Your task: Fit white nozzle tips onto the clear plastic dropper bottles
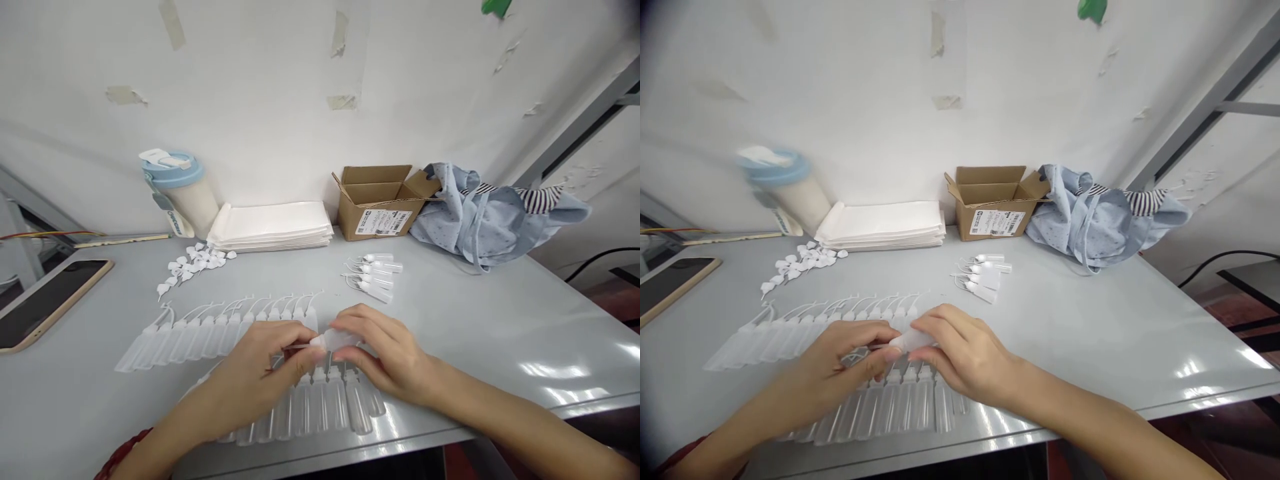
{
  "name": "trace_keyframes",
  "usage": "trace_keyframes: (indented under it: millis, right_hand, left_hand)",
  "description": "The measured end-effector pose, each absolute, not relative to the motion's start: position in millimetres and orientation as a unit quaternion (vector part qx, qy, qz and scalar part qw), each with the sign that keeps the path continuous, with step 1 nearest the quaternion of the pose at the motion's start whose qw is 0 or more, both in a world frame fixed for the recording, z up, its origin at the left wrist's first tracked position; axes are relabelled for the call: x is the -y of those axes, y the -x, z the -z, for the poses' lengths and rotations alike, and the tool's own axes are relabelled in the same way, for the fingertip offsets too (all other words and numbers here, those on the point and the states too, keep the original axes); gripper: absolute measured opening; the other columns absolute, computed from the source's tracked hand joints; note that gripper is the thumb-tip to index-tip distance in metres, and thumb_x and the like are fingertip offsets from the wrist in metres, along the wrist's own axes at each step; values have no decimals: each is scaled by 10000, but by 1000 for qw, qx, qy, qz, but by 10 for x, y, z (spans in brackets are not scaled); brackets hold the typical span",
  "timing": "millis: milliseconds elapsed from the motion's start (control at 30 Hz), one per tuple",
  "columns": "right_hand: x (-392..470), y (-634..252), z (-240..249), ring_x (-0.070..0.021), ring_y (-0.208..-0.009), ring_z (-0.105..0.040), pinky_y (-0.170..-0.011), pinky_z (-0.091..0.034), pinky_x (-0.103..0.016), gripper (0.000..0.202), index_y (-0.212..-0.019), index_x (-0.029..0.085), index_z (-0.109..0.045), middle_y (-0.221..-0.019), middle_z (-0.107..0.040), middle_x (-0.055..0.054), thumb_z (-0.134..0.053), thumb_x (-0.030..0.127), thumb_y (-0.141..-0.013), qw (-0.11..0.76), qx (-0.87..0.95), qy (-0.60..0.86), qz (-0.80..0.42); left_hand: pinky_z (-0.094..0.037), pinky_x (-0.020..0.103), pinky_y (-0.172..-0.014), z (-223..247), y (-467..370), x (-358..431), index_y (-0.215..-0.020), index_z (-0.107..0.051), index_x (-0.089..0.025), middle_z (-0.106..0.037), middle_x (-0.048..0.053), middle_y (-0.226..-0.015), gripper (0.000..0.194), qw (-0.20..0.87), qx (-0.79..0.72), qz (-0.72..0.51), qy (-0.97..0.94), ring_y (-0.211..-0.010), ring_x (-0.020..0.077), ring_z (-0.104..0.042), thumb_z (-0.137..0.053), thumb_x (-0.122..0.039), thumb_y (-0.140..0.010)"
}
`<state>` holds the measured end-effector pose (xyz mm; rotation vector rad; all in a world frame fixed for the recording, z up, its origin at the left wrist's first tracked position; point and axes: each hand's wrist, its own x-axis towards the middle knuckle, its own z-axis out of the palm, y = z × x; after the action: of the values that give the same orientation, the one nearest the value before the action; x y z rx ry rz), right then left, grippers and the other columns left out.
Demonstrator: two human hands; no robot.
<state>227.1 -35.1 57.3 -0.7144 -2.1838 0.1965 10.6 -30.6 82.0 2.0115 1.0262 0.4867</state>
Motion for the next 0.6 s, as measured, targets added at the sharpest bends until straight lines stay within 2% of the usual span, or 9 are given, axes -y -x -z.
trace_keyframes:
  millis: [67, 133, 267, 467, 600]
  right_hand:
    - [341, -2266, -551, -192, -816, -613, -655, -539, -284, 210, -1132, 89, -534, -902, -651, -138, -499, 196, -954, 417, 870, 262, -24]
    - [339, -2265, -551, -186, -771, -597, -624, -531, -280, 209, -1142, 87, -525, -870, -645, -129, -479, 178, -960, 415, 875, 251, -19]
    - [352, -2282, -607, -148, -624, -535, -541, -475, -257, 219, -1086, 85, -570, -747, -614, -75, -418, 202, -981, 394, 869, 264, -141]
    - [342, -2290, -693, -104, -586, -541, -557, -438, -215, 259, -913, 135, -661, -691, -618, -12, -436, 243, -980, 336, 807, 348, -339]
    - [340, -2279, -651, -131, -665, -587, -607, -468, -246, 214, -999, 124, -650, -782, -652, -51, -454, 203, -965, 365, 805, 346, -313]
  left_hand:
    - [-373, 189, -502, -835, -109, 291, -674, -596, -185, -564, -37, -578, 406, 441, -405, -201, -775, -552, 96, -507, -426, -423, -957]
    - [-366, 187, -487, -840, -107, 279, -630, -579, -183, -563, -38, -567, 432, 458, -405, -205, -765, -541, 92, -503, -429, -423, -956]
    - [-378, 181, -491, -812, -102, 284, -695, -616, -192, -564, -51, -567, 312, 415, -379, -238, -792, -539, 85, -517, -505, -351, -940]
    - [-403, 212, -522, -656, -101, 300, -937, -601, -181, -555, -42, -645, 96, 179, -292, -299, -891, -543, 96, -487, -516, -223, -953]
    - [-470, 248, -632, -610, -101, 303, -1033, -551, -133, -640, 27, -791, 97, 27, -246, -338, -908, -670, 130, -575, -498, -157, -955]
